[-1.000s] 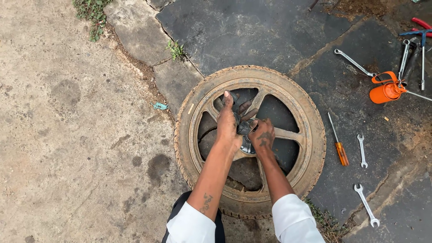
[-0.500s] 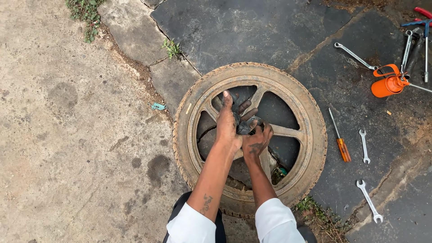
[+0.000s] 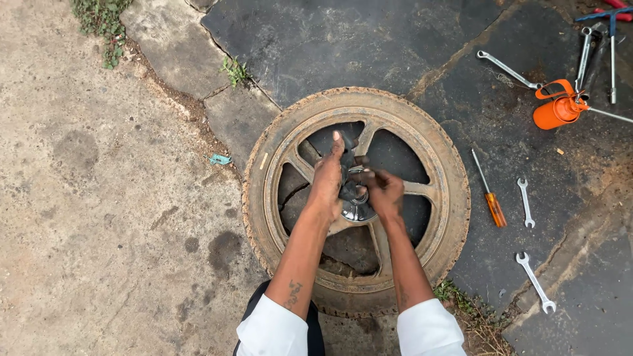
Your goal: The recorder is repairing a motorcycle wheel hub, removing and inspecting internal rubber cush drive dampers.
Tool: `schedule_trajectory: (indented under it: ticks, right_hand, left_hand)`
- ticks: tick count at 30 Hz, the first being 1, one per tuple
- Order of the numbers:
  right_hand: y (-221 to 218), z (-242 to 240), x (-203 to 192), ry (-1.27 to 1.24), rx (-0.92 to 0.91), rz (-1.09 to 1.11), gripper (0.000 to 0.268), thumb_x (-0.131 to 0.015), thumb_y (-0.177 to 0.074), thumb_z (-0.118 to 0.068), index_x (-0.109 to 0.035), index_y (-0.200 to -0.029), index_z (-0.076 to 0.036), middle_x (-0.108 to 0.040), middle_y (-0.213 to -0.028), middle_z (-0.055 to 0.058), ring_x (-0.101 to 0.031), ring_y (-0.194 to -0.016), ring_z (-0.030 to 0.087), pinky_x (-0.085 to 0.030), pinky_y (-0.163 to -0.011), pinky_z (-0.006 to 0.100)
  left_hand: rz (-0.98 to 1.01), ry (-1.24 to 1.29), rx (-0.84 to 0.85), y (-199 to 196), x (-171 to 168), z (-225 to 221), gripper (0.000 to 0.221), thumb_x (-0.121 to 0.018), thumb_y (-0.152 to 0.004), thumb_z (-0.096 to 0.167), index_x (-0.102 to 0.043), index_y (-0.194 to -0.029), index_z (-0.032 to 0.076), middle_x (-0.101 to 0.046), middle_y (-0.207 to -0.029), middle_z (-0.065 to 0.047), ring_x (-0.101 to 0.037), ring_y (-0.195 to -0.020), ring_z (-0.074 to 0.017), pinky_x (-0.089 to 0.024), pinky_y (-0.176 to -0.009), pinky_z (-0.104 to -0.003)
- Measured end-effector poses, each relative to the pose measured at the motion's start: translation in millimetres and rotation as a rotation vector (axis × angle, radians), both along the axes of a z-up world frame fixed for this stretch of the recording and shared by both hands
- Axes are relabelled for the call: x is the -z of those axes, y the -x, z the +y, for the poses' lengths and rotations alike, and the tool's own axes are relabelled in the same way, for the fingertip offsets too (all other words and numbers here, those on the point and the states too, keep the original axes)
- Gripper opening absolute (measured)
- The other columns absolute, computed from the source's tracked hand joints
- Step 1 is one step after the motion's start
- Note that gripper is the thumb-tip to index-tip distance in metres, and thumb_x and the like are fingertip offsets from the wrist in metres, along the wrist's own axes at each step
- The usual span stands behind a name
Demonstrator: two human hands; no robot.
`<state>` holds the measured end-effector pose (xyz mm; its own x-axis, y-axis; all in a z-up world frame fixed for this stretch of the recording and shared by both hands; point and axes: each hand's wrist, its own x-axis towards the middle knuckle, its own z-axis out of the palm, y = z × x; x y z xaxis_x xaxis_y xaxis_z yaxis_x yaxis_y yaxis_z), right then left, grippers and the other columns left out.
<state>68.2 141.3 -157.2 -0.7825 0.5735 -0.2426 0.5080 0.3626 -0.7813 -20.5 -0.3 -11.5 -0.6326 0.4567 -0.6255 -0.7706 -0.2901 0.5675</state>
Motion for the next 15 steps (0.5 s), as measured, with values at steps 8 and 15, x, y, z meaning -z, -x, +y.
schedule_trajectory:
  ticks: [8, 15]
  right_hand:
    - [-1, 22, -118, 0.55, -0.143, 0.356, 0.06, -0.081, -0.085, -0.013, -0.061, -0.141, -0.002, -0.069, -0.129, 0.012, -0.067, -0.109, 0.018, -0.059, -0.091, 0.034]
    - [-25, 4, -75, 0.365, -0.129, 0.279, 0.058, -0.076, -0.081, 0.009, -0.061, -0.136, 0.0, -0.07, -0.127, 0.01, -0.069, -0.112, 0.017, -0.061, -0.091, 0.032]
  left_hand:
    - [0.222, 0.201, 0.451, 1, 19, 6, 0.075, -0.045, -0.096, 0.072, -0.068, -0.097, 0.0, -0.065, -0.069, -0.005, -0.057, -0.05, -0.0129, -0.045, -0.041, -0.03]
    - [0.942, 0.906, 0.694, -7, 118, 19, 0.082, -0.053, -0.105, 0.072, -0.066, -0.123, -0.007, -0.059, -0.133, -0.03, -0.052, -0.126, -0.0486, -0.04, -0.104, -0.056]
